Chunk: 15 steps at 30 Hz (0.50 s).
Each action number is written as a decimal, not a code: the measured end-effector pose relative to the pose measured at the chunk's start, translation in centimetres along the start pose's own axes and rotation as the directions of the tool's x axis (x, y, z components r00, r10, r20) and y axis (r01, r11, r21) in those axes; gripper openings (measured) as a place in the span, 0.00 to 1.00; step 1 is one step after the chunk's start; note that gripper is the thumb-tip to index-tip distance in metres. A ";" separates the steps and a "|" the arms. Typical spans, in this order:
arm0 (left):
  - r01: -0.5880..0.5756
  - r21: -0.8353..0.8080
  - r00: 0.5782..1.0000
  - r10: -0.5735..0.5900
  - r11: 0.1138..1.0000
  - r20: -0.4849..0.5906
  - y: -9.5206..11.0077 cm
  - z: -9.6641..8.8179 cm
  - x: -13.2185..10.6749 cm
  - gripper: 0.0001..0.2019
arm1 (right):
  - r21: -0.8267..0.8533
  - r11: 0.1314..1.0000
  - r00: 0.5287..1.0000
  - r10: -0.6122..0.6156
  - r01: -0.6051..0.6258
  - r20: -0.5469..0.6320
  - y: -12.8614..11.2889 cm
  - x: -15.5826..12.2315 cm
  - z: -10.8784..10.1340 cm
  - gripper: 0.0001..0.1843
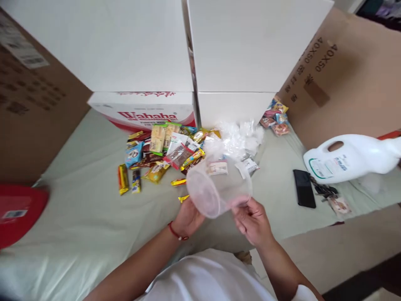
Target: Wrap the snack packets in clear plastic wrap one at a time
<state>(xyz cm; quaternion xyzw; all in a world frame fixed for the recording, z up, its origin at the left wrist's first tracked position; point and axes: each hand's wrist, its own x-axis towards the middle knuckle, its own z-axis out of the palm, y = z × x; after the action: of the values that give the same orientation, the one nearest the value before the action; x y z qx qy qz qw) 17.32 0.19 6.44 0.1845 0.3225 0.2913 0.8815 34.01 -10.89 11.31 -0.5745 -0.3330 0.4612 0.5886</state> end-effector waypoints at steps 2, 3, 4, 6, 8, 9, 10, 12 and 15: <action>-0.048 0.157 0.999 0.047 0.986 0.011 -0.1 -0.3 -0.3 0.18 | -0.169 0.979 0.950 -0.159 0.116 -0.268 -1.5 1.1 -2.9 0.12; -0.095 0.285 0.995 0.095 0.954 0.014 0.2 -0.7 -0.6 0.18 | -0.315 0.938 0.887 -0.262 0.143 -0.379 -2.4 2.3 -4.9 0.11; -0.145 0.431 0.988 0.151 0.891 0.019 0.5 -1.3 -1.0 0.18 | -0.495 0.861 0.811 -0.370 0.116 -0.453 -3.3 3.8 -7.3 0.12; -0.235 0.712 0.955 0.292 0.661 0.044 1.3 -3.3 -2.1 0.16 | -0.779 0.619 0.774 -0.443 -0.102 -0.453 -4.7 7.3 -12.1 0.13; -0.292 0.895 0.878 0.466 0.338 0.110 2.0 -5.9 -3.7 0.13 | -0.883 0.345 0.809 -0.386 -0.317 -0.442 -5.0 10.9 -16.0 0.11; -0.311 0.935 0.831 0.526 0.171 0.180 2.2 -7.5 -4.7 0.11 | -0.897 0.201 0.843 -0.309 -0.395 -0.440 -4.8 12.3 -17.5 0.11; -0.326 0.945 0.783 0.566 0.021 0.257 2.3 -9.2 -5.9 0.09 | -0.901 0.081 0.870 -0.238 -0.426 -0.433 -4.4 13.6 -18.6 0.11; -0.317 0.917 0.691 0.603 -0.242 0.399 2.2 -12.9 -8.4 0.06 | -0.911 -0.069 0.908 -0.140 -0.406 -0.394 -3.3 15.5 -19.9 0.14; -0.169 0.843 0.666 0.572 -0.510 0.479 1.4 -18.4 -12.1 0.10 | -0.933 -0.101 0.933 -0.140 -0.345 -0.330 -1.6 17.9 -20.6 0.16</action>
<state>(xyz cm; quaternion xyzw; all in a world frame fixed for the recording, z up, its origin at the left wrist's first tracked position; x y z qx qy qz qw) -3.20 -3.91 -0.60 0.8611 0.4230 0.2540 0.1231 59.53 -1.83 7.97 -0.9098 -0.4144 0.0061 -0.0230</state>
